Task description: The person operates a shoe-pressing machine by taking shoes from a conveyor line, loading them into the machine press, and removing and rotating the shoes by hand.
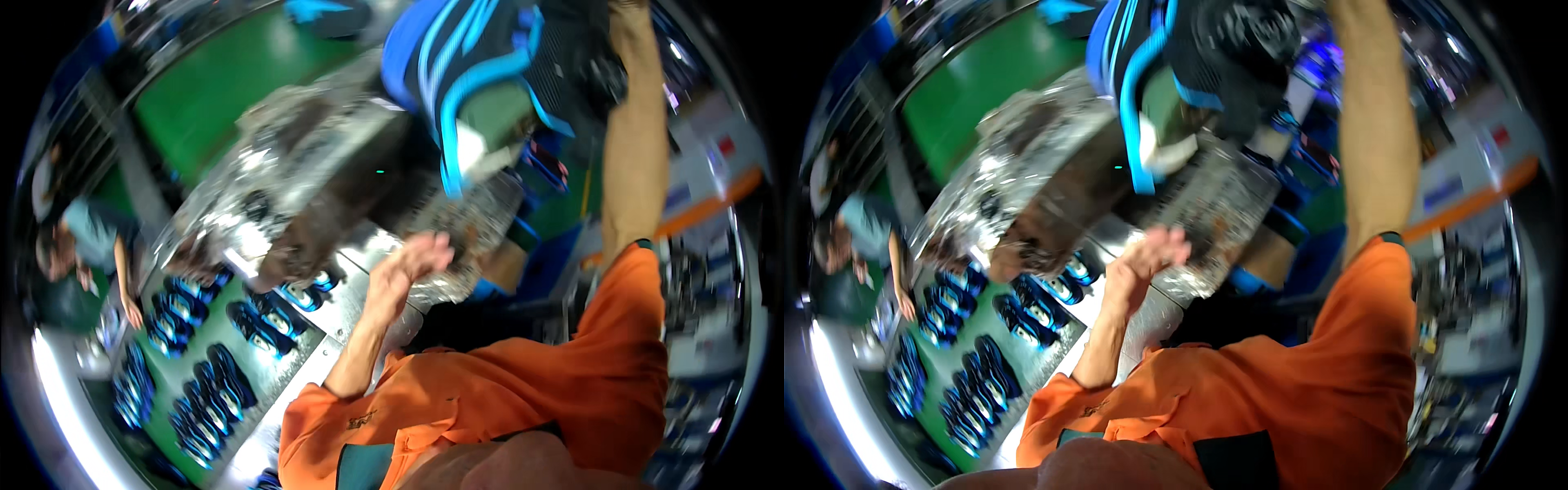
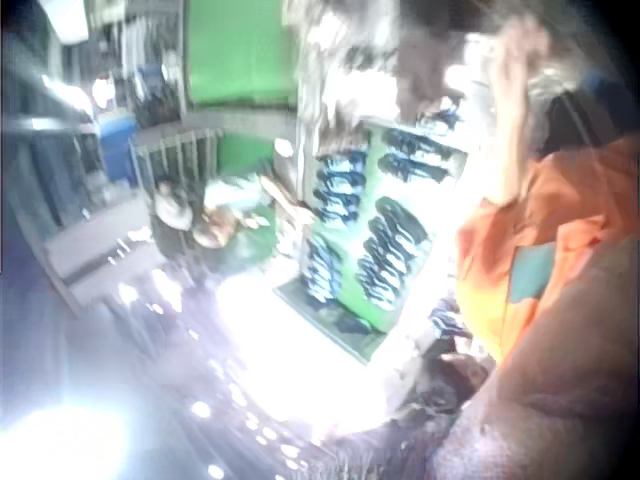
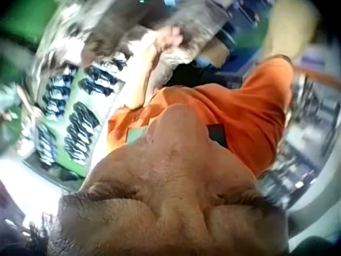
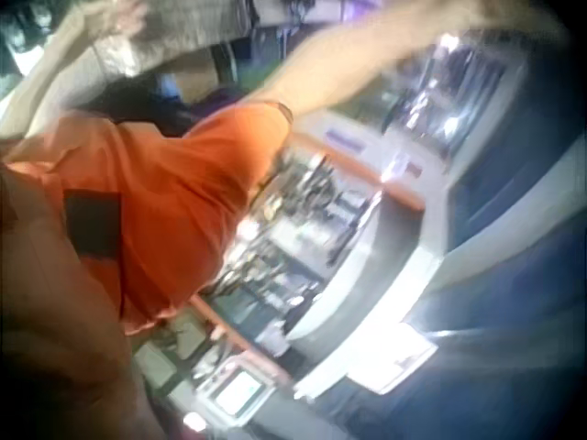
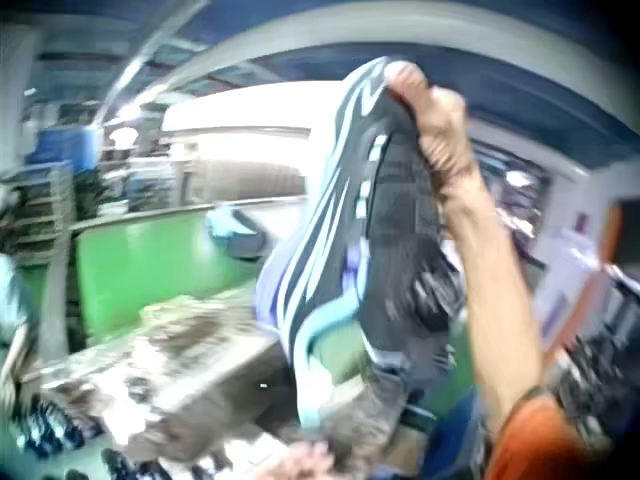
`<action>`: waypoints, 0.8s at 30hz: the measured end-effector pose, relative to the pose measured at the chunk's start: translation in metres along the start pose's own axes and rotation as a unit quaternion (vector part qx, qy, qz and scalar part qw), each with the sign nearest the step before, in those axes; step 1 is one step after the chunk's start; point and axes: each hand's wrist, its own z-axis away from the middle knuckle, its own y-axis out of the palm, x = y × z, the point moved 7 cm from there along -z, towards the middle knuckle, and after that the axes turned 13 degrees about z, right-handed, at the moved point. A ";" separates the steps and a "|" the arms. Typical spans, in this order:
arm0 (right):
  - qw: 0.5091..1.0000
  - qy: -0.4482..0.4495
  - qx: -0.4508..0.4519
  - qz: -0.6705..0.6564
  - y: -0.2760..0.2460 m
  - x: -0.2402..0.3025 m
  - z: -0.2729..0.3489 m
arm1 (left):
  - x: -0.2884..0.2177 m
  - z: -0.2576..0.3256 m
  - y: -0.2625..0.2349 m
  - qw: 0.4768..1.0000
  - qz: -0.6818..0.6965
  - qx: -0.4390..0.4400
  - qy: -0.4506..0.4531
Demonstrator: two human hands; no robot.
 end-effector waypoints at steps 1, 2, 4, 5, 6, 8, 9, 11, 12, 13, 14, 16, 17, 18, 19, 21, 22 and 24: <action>0.998 0.011 -0.039 0.043 -0.048 -0.006 0.024 | 0.004 -0.036 0.041 0.996 0.049 0.078 -0.010; 0.999 0.016 -0.023 0.036 -0.036 -0.039 0.046 | 0.005 -0.048 0.035 0.994 0.083 0.073 -0.013; 0.993 0.014 -0.043 0.110 -0.083 -0.070 0.104 | 0.031 -0.075 0.080 0.980 0.178 0.073 -0.060; 0.988 0.017 -0.052 0.146 -0.108 -0.081 0.137 | 0.055 -0.079 0.097 0.952 0.254 0.140 -0.102; 0.981 0.021 -0.063 0.183 -0.139 -0.086 0.171 | 0.075 -0.078 0.122 0.959 0.209 0.145 -0.129; 0.961 0.266 -0.046 0.062 -0.209 -0.097 0.266 | 0.137 -0.063 0.163 0.940 0.246 0.118 -0.206; 0.949 0.302 -0.080 0.052 -0.249 -0.085 0.317 | 0.172 -0.056 0.171 0.936 0.231 0.111 -0.243; 0.945 0.290 -0.136 0.060 -0.308 -0.059 0.413 | 0.227 -0.040 0.189 0.935 0.178 0.119 -0.282; 0.942 0.288 -0.165 0.043 -0.327 -0.044 0.456 | 0.251 -0.032 0.200 0.943 0.142 0.106 -0.282; 0.922 0.331 -0.194 0.060 -0.334 -0.027 0.493 | 0.277 -0.023 0.207 0.947 0.092 0.116 -0.286; 0.899 0.374 -0.217 0.067 -0.338 -0.015 0.530 | 0.300 -0.011 0.214 0.945 0.079 0.118 -0.294; 0.801 0.499 -0.288 0.166 -0.355 0.004 0.582 | 0.348 0.020 0.238 0.934 0.079 0.127 -0.324; 0.746 0.538 -0.347 0.184 -0.372 0.014 0.608 | 0.372 0.039 0.252 0.929 0.088 0.125 -0.338; 0.751 0.489 -0.392 0.207 -0.387 0.019 0.632 | 0.390 0.050 0.266 0.919 0.097 0.140 -0.356; 0.743 0.491 -0.416 0.186 -0.405 0.027 0.659 | 0.409 0.069 0.285 0.910 0.110 0.154 -0.370; 0.718 0.464 -0.472 0.215 -0.447 0.058 0.706 | 0.460 0.102 0.303 0.887 0.096 0.160 -0.423; 0.696 0.448 -0.500 0.253 -0.464 0.081 0.716 | 0.482 0.113 0.305 0.891 0.036 0.157 -0.425; 0.653 0.453 -0.547 0.262 -0.495 0.119 0.755 | 0.516 0.140 0.344 0.862 -0.047 0.278 -0.420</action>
